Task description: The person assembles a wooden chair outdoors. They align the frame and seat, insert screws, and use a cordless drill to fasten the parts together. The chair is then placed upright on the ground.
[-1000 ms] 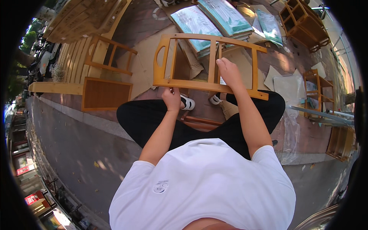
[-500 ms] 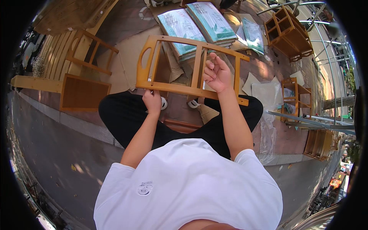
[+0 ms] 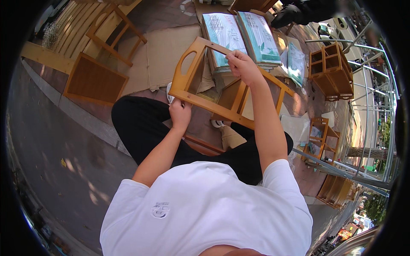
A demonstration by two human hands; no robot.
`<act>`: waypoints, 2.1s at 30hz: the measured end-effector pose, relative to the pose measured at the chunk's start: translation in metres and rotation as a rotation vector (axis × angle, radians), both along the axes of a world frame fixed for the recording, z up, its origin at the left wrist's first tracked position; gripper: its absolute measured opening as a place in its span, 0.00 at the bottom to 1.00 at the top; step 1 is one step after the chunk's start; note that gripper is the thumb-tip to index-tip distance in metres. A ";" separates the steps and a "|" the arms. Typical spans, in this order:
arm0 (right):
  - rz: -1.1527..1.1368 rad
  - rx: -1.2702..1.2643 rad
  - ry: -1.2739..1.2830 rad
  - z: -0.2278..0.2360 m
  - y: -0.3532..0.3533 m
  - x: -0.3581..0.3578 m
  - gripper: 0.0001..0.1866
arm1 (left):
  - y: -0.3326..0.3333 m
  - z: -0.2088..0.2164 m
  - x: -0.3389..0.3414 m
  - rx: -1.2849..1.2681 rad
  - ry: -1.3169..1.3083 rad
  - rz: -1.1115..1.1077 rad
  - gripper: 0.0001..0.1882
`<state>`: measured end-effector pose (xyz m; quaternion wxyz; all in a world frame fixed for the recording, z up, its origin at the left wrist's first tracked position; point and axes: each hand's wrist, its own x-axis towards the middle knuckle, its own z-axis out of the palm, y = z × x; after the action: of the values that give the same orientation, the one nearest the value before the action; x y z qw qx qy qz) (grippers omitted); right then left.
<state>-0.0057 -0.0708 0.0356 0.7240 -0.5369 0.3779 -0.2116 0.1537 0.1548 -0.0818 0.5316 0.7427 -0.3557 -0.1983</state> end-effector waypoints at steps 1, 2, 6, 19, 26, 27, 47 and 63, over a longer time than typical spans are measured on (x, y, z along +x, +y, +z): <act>-0.017 -0.027 0.033 -0.003 -0.011 0.008 0.10 | 0.001 -0.006 0.000 -0.006 -0.009 -0.002 0.12; -0.025 -0.058 0.065 -0.005 -0.023 0.019 0.10 | 0.001 -0.018 0.002 -0.013 -0.019 0.005 0.12; -0.050 -0.458 0.270 -0.020 -0.052 0.048 0.13 | -0.004 -0.018 -0.001 -0.157 -0.050 -0.027 0.16; 0.272 -1.307 0.790 -0.029 -0.070 0.081 0.13 | 0.001 -0.007 -0.006 -0.124 -0.058 -0.082 0.18; 0.297 -1.362 0.884 -0.026 -0.063 0.081 0.14 | 0.004 -0.009 -0.007 -0.081 -0.043 -0.123 0.19; 0.294 -1.372 0.877 -0.028 -0.065 0.080 0.14 | 0.003 -0.010 -0.008 -0.104 -0.057 -0.121 0.19; 0.247 -1.490 0.883 -0.041 -0.066 0.081 0.18 | 0.001 -0.014 -0.014 -0.105 -0.070 -0.099 0.21; -0.300 0.439 -0.667 -0.030 -0.095 -0.003 0.14 | 0.000 -0.020 -0.014 -0.111 -0.120 -0.094 0.22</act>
<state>-0.0082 -0.1655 0.0054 0.8649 -0.2113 0.2329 -0.3913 0.1393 0.1548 -0.1015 0.5397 0.7051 -0.4319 -0.1582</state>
